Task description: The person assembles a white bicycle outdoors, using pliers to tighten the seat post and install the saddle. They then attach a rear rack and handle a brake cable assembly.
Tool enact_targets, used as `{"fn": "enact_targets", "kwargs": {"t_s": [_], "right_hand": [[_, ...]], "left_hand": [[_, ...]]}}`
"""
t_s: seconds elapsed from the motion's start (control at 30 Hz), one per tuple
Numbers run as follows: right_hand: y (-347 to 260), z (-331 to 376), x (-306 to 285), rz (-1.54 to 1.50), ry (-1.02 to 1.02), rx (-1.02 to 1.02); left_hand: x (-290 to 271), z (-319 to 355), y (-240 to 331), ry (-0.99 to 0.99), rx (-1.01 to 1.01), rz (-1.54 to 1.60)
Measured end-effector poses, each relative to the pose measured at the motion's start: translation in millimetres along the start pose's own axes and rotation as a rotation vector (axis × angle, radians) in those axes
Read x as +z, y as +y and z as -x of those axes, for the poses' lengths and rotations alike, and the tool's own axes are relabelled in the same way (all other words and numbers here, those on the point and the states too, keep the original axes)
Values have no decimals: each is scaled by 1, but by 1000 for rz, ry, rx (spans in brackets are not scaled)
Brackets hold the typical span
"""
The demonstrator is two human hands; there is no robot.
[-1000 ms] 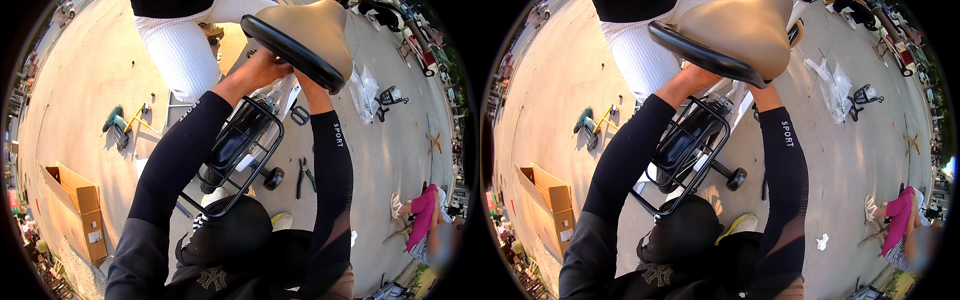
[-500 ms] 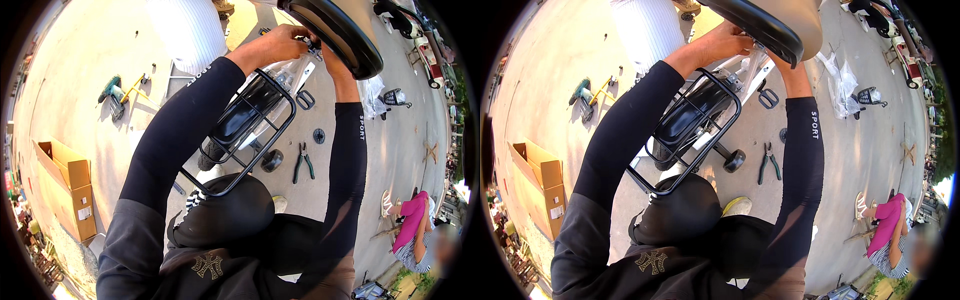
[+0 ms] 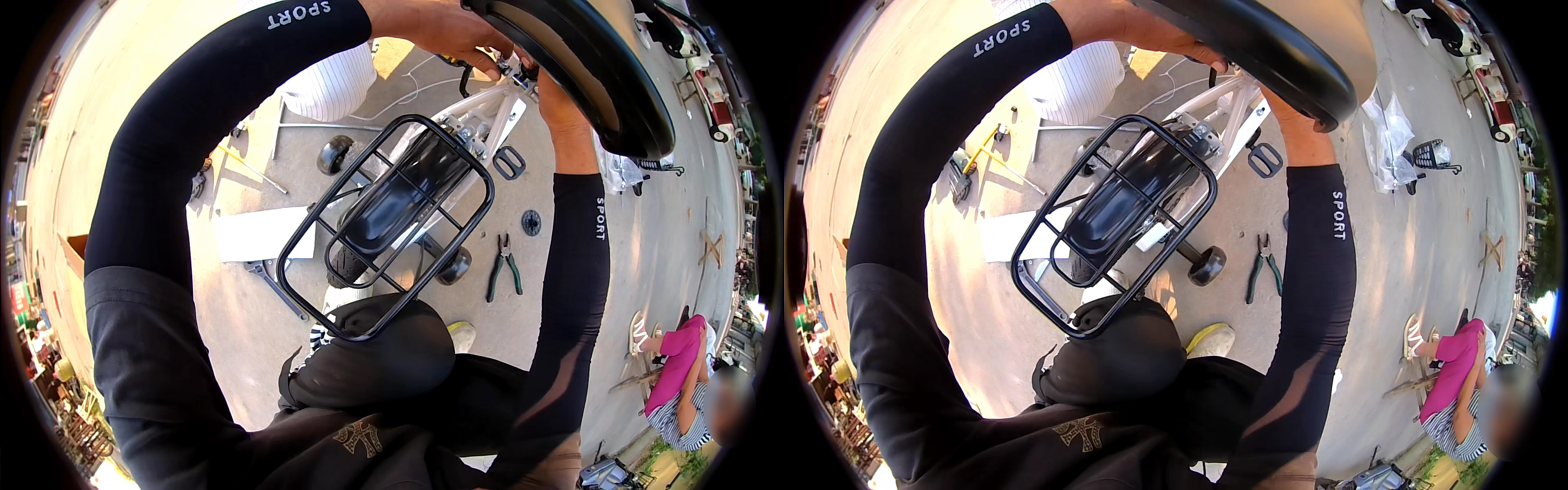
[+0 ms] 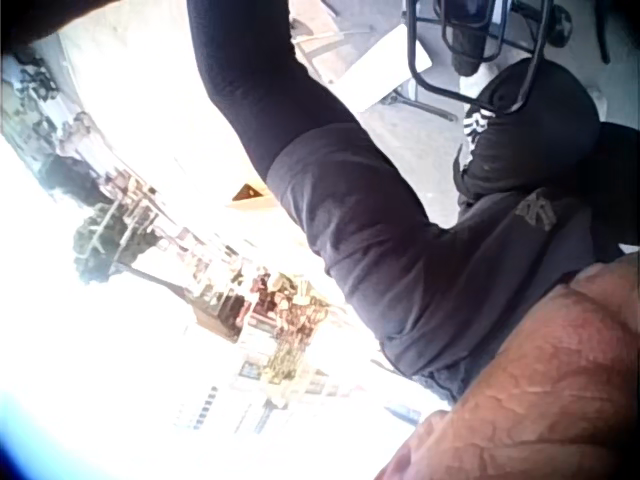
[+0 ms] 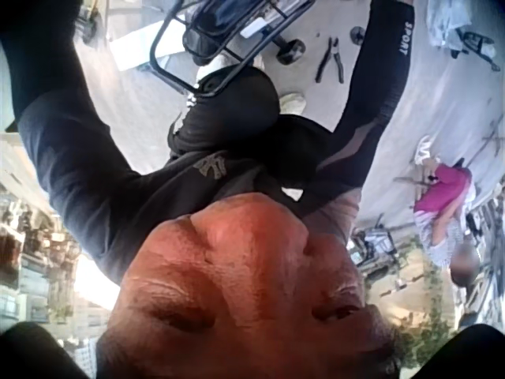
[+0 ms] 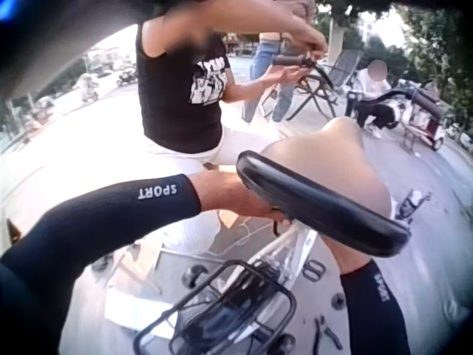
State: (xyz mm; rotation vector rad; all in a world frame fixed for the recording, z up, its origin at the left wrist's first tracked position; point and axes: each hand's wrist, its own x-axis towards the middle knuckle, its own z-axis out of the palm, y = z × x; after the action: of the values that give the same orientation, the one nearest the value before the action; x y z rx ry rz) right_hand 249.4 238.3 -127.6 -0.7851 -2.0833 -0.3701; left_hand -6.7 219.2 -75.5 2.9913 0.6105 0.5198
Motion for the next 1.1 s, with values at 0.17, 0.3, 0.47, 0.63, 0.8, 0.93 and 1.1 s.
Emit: {"fn": "enact_targets", "kwargs": {"t_s": [0.17, 0.3, 0.47, 0.63, 0.8, 0.93, 1.1], "right_hand": [[30, 2, -1, -95, -76, -20], [3, 0, -1, -224, 24, -41], [4, 1, 8, -250, 63, -53], [9, 4, 15, -266, 57, -31], [38, 10, 8, -270, -10, -6], [16, 5, -13, -173, -298, 68], [44, 8, -23, 57, -421, -22]], "left_hand": [[18, 5, -2, 264, 134, -183], [1, -5, 38, 349, -109, -9], [5, -13, 58, 627, -239, 138], [12, -21, 83, 845, -388, 182], [9, -11, 47, 439, -170, -86], [36, 14, -27, -148, -579, 560], [84, -17, -14, 349, -834, 1410]]}}
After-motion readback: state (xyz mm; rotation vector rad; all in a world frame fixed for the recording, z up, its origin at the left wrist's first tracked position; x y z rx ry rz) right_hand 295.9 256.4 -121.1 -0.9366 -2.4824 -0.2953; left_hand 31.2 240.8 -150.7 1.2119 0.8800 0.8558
